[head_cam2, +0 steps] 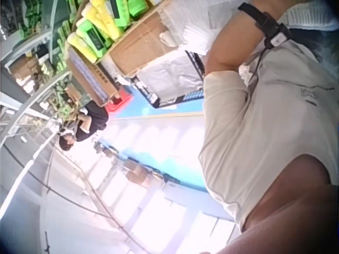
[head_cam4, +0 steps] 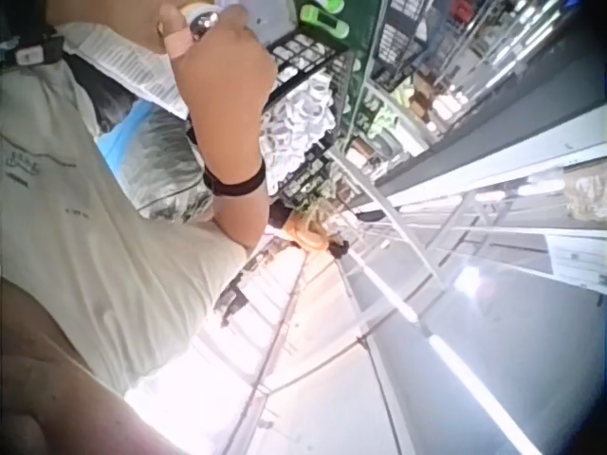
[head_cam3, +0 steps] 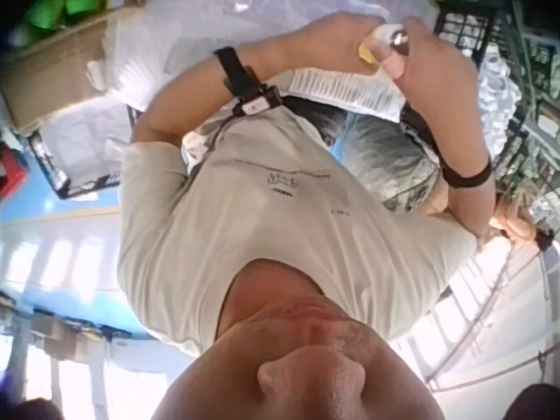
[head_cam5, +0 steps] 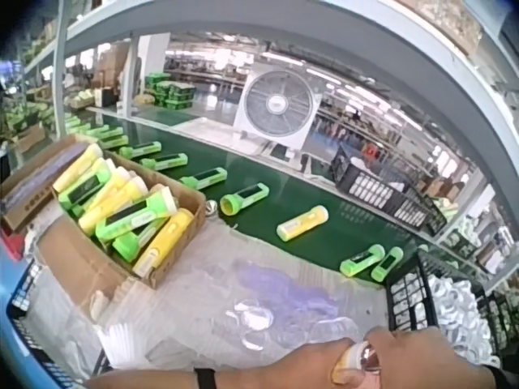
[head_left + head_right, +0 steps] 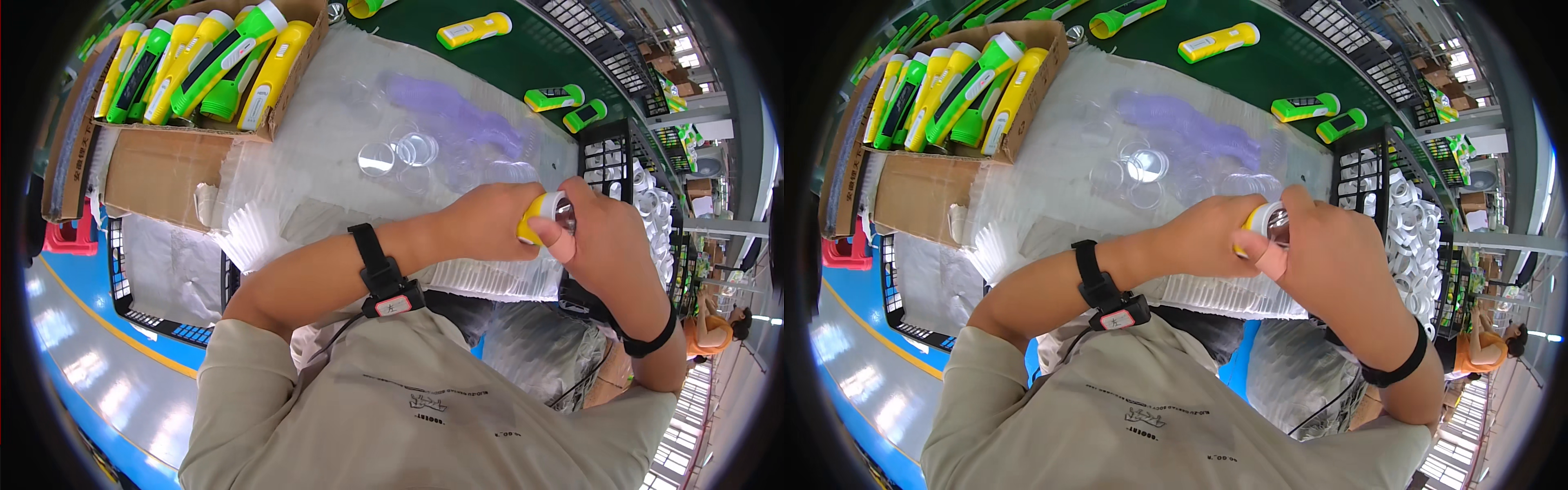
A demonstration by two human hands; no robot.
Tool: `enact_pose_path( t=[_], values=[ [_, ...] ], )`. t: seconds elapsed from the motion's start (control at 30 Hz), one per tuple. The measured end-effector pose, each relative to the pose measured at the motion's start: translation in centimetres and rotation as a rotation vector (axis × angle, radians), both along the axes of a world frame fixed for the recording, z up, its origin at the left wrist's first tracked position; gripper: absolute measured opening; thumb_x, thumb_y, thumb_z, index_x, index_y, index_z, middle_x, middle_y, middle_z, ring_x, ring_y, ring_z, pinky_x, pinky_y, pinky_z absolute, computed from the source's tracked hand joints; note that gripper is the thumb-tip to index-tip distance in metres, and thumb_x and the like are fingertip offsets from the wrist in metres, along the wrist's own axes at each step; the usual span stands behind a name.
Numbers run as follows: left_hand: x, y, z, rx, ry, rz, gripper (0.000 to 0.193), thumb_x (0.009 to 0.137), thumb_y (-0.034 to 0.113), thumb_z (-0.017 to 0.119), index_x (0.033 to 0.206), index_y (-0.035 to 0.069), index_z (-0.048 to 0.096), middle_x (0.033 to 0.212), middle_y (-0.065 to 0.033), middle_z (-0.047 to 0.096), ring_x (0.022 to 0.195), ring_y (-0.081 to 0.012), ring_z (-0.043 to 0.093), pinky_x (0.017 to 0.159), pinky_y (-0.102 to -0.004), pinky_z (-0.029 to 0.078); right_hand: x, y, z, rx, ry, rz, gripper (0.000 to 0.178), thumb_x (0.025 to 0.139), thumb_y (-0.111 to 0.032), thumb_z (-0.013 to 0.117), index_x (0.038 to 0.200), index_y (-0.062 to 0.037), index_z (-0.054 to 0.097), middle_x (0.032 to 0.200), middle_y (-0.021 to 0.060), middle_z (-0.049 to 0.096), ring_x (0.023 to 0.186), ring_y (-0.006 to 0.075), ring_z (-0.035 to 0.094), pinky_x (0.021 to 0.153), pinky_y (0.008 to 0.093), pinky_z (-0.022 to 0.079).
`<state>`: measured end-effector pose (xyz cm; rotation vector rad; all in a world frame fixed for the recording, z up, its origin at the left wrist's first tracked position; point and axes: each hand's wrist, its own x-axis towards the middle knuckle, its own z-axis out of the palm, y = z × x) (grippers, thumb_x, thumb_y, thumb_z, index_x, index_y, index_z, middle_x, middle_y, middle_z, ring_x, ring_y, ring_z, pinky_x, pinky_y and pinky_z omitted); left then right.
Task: Assembling, inspecting, and packaging handheld flashlights on a production line in a factory.
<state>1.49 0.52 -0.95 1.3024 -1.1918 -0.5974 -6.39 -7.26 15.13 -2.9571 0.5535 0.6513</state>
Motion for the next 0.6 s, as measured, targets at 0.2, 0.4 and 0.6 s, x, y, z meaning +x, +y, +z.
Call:
enact_pose_path(
  t=[0.2,0.4,0.6],
  values=[
    [0.2,-0.1,1.0,-0.125,-0.095,-0.03,0.044,0.065,0.02,0.074,0.1,0.004,0.054,0.086,-0.0149,0.063,0.08,-0.0337,0.062,0.069,-0.0384,0.05,-0.3,-3.9,-1.4,-0.094,-0.561,0.928,0.046,0.075,-0.045,0.062,0.098,-0.0059,0.056,0.073,0.006,0.06,0.06,0.0257,0.059,0.051,0.0362,0.047],
    [-1.2,0.1,4.9,0.161,-0.221,0.195,0.04,0.062,0.018,0.069,0.095,0.0,0.054,0.087,-0.0191,0.063,0.081,-0.0365,0.061,0.07,-0.0429,0.049,-2.8,-4.2,-2.5,0.034,-0.487,0.156,0.046,0.085,-0.048,0.048,0.093,-0.0034,0.056,0.071,0.0131,0.06,0.059,0.0313,0.06,0.052,0.0371,0.046],
    [-1.0,1.2,8.8,0.038,-0.02,-0.293,0.036,0.062,0.013,0.068,0.091,-0.001,0.051,0.081,-0.0181,0.062,0.077,-0.0376,0.062,0.063,-0.0427,0.049,-3.5,-5.2,-1.2,0.195,-0.924,0.712,0.053,0.088,-0.053,0.041,0.093,-0.0027,0.057,0.063,0.0112,0.054,0.052,0.0285,0.056,0.049,0.0349,0.045]
  ],
)
